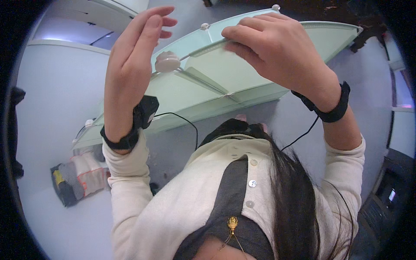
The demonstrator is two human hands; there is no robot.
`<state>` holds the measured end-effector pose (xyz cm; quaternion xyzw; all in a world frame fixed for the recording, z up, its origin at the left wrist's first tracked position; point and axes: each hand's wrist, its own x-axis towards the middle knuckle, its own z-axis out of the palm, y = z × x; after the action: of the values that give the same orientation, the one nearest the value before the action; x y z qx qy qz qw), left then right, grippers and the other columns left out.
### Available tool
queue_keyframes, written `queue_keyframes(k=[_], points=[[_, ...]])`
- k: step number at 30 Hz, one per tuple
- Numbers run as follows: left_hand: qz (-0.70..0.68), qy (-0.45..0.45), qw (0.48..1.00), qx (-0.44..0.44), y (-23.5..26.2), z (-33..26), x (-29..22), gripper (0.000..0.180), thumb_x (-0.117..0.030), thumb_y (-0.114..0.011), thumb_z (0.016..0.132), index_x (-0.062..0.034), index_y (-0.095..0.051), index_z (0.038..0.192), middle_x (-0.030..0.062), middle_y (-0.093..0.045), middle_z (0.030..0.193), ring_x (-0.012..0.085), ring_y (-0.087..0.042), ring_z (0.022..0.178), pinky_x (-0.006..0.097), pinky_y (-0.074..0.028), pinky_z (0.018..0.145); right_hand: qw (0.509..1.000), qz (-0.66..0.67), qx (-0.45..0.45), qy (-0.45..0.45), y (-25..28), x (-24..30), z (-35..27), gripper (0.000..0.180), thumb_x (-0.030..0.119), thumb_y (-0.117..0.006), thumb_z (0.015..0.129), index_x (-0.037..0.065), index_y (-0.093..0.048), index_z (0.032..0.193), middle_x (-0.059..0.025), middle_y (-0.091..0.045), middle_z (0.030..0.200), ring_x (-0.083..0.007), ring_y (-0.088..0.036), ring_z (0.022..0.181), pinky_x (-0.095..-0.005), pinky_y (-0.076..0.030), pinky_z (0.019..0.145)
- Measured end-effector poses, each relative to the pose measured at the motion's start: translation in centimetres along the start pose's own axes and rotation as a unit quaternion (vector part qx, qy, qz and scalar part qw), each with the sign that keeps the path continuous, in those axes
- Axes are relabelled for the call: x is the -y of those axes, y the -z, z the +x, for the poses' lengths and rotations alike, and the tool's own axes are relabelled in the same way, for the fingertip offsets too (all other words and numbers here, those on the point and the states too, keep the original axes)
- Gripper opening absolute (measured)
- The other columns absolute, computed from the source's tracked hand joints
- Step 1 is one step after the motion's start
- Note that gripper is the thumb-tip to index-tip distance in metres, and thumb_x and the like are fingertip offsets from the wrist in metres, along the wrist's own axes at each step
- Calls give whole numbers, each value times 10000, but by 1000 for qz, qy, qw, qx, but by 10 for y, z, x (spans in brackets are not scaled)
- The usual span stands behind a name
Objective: The person assembles a light green plastic storage unit by inserting white connectors into the corners of the panels. They repeatedly pick up panels, align the holes, and press the connectors into place to form a box-like structure.
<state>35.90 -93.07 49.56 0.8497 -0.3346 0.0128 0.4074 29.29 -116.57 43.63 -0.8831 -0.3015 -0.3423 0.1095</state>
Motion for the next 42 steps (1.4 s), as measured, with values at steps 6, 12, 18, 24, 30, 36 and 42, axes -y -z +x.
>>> queue_keyframes(k=[6,12,18,24,30,36,42], points=[[75,92,983,144,-30,41,2,601,-525,-361,1043,-36,-591,1306,108,-654,1180,216,-576,1113,341,-427,978,996,4,-79,26,-9,-15,-12,119,99,-679,818,50,-628,915,-69,-628,771,-226,-623,648,-330,-470,575],[62,220,960,164,-32,45,9,733,-639,-321,1006,-31,-591,1313,105,-641,1204,204,-564,1160,371,-398,1030,991,32,-127,37,-17,-28,-9,89,134,-619,758,62,-579,726,-43,-575,641,-154,-582,517,-292,-450,476],[46,312,931,185,-41,51,-21,638,-546,-366,1031,-2,-631,1231,126,-651,1179,228,-605,1105,366,-456,962,988,67,-138,18,-22,-36,-16,90,134,-628,767,61,-593,728,-33,-584,649,-155,-597,552,-283,-461,514],[91,337,918,188,-54,48,-49,768,-630,-284,1014,16,-628,1245,146,-618,1235,241,-548,1200,418,-422,1033,988,78,-134,7,-12,-34,-23,79,133,-641,790,63,-612,770,-42,-607,688,-170,-616,597,-292,-475,550],[36,325,924,198,-51,54,-44,735,-609,-294,1023,7,-655,1197,125,-644,1181,224,-572,1151,402,-439,1010,991,73,-108,-1,-4,-35,-24,72,131,-655,813,64,-631,811,-50,-630,727,-186,-635,642,-301,-490,585],[14,231,957,176,-54,52,-34,604,-502,-340,1055,0,-652,1180,101,-667,1139,182,-604,1095,337,-452,984,998,39,-53,-10,10,-37,-27,70,130,-668,835,65,-650,853,-58,-653,766,-202,-654,687,-310,-504,621],[-122,141,980,71,-38,49,-26,426,-336,-419,1051,8,-665,1097,175,-673,1033,262,-616,1013,374,-445,902,998,-21,-57,-12,19,-23,-18,86,148,-679,877,89,-670,939,-62,-687,829,-228,-680,764,-329,-523,688]])
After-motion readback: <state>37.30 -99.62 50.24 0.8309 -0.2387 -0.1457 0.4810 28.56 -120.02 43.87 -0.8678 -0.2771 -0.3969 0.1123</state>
